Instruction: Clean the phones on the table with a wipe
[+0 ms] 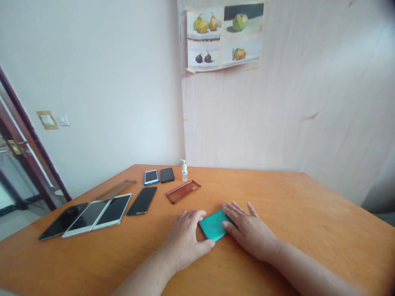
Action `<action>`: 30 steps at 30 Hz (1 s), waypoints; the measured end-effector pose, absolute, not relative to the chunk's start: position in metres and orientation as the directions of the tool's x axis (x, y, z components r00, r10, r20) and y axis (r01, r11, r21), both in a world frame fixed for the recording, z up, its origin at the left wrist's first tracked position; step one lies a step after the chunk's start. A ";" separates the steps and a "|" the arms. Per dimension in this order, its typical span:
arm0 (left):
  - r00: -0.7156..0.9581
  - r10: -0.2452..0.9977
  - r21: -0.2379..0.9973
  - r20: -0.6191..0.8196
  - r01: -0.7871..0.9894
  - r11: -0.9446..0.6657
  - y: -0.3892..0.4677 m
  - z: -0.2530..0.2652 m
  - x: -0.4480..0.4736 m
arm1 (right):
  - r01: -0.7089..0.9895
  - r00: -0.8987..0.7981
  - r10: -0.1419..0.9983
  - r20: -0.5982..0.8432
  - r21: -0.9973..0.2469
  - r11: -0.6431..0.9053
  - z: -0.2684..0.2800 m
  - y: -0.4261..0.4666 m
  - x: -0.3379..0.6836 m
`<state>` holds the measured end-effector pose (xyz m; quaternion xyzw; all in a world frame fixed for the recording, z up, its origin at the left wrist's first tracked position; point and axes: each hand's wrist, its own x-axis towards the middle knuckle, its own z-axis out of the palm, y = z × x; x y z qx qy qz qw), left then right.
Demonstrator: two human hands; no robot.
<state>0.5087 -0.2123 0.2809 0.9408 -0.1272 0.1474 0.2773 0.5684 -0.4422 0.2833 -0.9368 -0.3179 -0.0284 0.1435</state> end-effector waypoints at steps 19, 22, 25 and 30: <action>0.928 -0.166 0.514 0.335 -0.327 -0.793 -0.214 0.281 0.506 | 0.482 0.874 0.457 0.163 -0.177 -0.858 0.271 -0.446 0.577; 0.926 -0.162 0.522 0.342 -0.330 -0.787 -0.214 0.280 0.506 | 0.592 0.806 0.575 0.144 -0.204 -0.779 0.276 -0.438 0.565; 0.923 -0.156 0.525 0.351 -0.332 -0.784 -0.215 0.278 0.507 | 0.766 0.618 0.779 0.101 -0.296 -0.570 0.287 -0.424 0.542; 0.927 -0.141 0.539 0.348 -0.321 -0.779 -0.214 0.275 0.508 | 0.774 0.606 0.788 0.104 -0.304 -0.555 0.286 -0.423 0.543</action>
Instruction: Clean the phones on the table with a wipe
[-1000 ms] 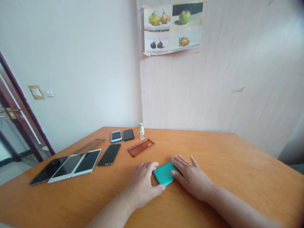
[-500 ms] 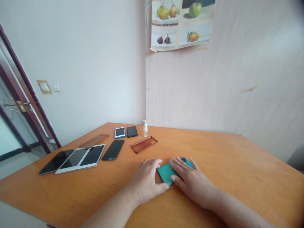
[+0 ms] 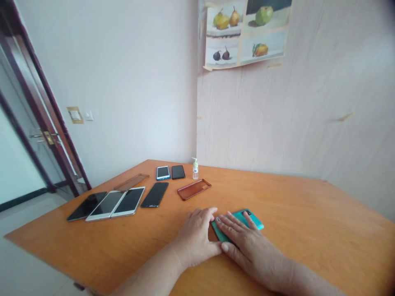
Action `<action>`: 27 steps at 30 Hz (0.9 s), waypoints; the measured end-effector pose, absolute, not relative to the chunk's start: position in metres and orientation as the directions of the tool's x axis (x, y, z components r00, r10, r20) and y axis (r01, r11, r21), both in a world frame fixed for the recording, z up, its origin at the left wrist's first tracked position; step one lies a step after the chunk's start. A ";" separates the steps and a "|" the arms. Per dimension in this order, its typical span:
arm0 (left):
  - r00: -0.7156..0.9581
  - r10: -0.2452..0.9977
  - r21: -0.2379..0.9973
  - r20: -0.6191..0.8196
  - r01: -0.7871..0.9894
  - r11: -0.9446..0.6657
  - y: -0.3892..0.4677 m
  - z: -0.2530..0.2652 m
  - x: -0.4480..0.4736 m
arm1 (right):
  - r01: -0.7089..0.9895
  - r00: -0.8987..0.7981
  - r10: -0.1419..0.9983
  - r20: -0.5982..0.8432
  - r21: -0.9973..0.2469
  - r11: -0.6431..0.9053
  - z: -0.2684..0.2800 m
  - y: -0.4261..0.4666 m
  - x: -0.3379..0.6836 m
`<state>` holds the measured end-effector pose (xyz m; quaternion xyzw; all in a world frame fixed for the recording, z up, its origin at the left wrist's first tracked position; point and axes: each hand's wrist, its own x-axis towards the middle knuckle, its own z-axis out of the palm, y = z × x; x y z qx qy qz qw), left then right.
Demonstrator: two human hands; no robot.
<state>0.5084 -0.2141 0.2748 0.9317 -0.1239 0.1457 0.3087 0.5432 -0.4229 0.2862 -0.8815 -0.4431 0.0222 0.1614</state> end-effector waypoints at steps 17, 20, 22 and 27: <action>0.934 -0.115 0.558 0.339 -0.298 -0.774 -0.213 0.273 0.509 | 0.709 0.705 0.693 0.153 -0.205 -0.675 0.276 -0.439 0.559; 0.942 -0.124 0.563 0.313 -0.289 -0.775 -0.213 0.277 0.508 | 0.522 0.848 0.504 0.164 -0.098 -0.847 0.264 -0.451 0.579; 0.946 -0.123 0.567 0.301 -0.282 -0.774 -0.213 0.278 0.508 | 0.489 0.867 0.474 0.155 -0.078 -0.869 0.262 -0.453 0.581; 0.938 -0.128 0.564 0.322 -0.299 -0.770 -0.213 0.275 0.509 | 0.735 0.666 0.742 0.072 -0.232 -0.637 0.282 -0.431 0.547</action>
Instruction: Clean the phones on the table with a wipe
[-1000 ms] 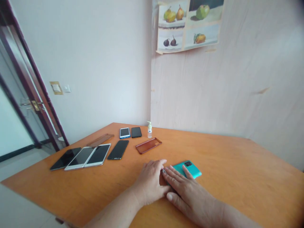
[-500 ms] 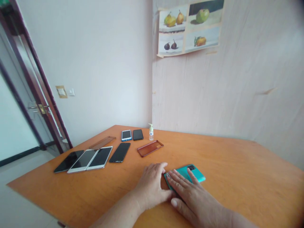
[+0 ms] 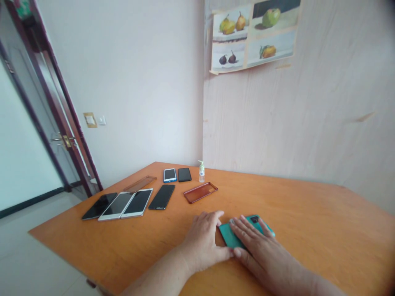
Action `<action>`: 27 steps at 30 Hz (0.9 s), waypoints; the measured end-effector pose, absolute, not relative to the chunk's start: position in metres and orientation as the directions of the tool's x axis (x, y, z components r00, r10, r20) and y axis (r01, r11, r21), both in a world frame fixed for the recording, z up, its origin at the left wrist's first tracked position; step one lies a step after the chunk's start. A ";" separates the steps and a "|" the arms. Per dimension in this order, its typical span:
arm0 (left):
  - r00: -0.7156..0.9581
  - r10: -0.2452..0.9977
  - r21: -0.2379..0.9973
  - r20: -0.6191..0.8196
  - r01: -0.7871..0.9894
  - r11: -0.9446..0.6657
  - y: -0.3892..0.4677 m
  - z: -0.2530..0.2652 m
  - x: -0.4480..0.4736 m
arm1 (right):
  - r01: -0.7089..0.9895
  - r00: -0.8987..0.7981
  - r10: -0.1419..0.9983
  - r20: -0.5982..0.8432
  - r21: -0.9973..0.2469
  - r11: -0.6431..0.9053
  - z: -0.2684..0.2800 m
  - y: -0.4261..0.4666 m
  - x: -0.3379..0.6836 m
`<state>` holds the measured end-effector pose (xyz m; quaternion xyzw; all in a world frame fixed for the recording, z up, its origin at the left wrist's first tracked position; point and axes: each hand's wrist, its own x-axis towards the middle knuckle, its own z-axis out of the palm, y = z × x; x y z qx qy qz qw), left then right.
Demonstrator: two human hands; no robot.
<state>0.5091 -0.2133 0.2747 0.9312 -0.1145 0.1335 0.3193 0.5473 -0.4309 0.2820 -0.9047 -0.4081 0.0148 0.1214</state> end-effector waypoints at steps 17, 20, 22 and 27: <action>0.932 -0.162 0.533 0.324 -0.321 -0.782 -0.211 0.276 0.513 | 0.661 0.747 0.663 0.041 -0.149 -0.736 0.292 -0.430 0.531; 0.935 -0.175 0.515 0.309 -0.319 -0.796 -0.211 0.278 0.513 | 0.746 0.647 0.763 0.001 -0.208 -0.633 0.308 -0.419 0.512; 0.935 -0.186 0.500 0.303 -0.322 -0.804 -0.211 0.280 0.513 | 0.760 0.633 0.774 0.016 -0.201 -0.618 0.312 -0.421 0.513; 0.929 -0.222 0.474 0.297 -0.345 -0.810 -0.210 0.285 0.512 | 0.599 0.799 0.591 0.112 -0.061 -0.798 0.294 -0.446 0.544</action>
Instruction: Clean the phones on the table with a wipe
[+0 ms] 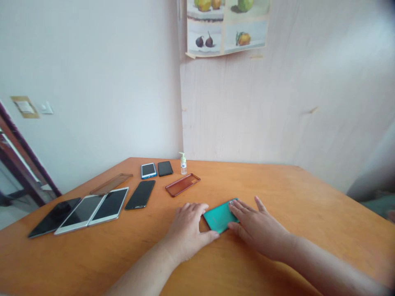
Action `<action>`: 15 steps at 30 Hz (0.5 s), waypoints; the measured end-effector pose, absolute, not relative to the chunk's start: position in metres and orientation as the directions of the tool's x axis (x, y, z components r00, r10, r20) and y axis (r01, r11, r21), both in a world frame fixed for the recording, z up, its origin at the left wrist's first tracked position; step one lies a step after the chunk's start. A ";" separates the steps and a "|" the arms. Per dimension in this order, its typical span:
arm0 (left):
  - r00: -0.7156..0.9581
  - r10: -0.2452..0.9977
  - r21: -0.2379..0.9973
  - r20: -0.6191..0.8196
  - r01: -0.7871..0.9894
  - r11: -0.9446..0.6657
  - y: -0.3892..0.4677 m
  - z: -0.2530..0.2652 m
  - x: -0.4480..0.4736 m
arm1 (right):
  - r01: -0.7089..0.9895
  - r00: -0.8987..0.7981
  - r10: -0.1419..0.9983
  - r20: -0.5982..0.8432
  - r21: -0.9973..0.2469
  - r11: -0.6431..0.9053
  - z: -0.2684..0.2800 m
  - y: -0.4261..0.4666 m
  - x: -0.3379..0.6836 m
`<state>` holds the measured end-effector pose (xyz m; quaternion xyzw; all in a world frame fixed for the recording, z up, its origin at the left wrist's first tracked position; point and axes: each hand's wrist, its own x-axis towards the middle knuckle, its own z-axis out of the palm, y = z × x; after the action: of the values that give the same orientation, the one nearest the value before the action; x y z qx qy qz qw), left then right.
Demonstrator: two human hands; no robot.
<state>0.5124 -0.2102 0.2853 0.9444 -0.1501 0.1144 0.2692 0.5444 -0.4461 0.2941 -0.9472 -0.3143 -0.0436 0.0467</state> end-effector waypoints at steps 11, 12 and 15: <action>0.921 -0.240 0.459 0.307 -0.364 -0.811 -0.209 0.283 0.512 | 0.649 0.760 0.641 0.104 -0.073 -0.757 0.287 -0.449 0.542; 0.921 -0.241 0.461 0.307 -0.366 -0.809 -0.208 0.283 0.512 | 0.651 0.759 0.643 0.104 -0.078 -0.755 0.287 -0.450 0.543; 0.922 -0.228 0.475 0.314 -0.361 -0.802 -0.208 0.282 0.513 | 0.657 0.753 0.649 0.105 -0.085 -0.749 0.286 -0.452 0.546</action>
<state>0.5133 -0.2078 0.2816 0.9415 -0.1564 0.1215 0.2726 0.5464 -0.4521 0.2864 -0.9345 -0.3495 -0.0343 0.0581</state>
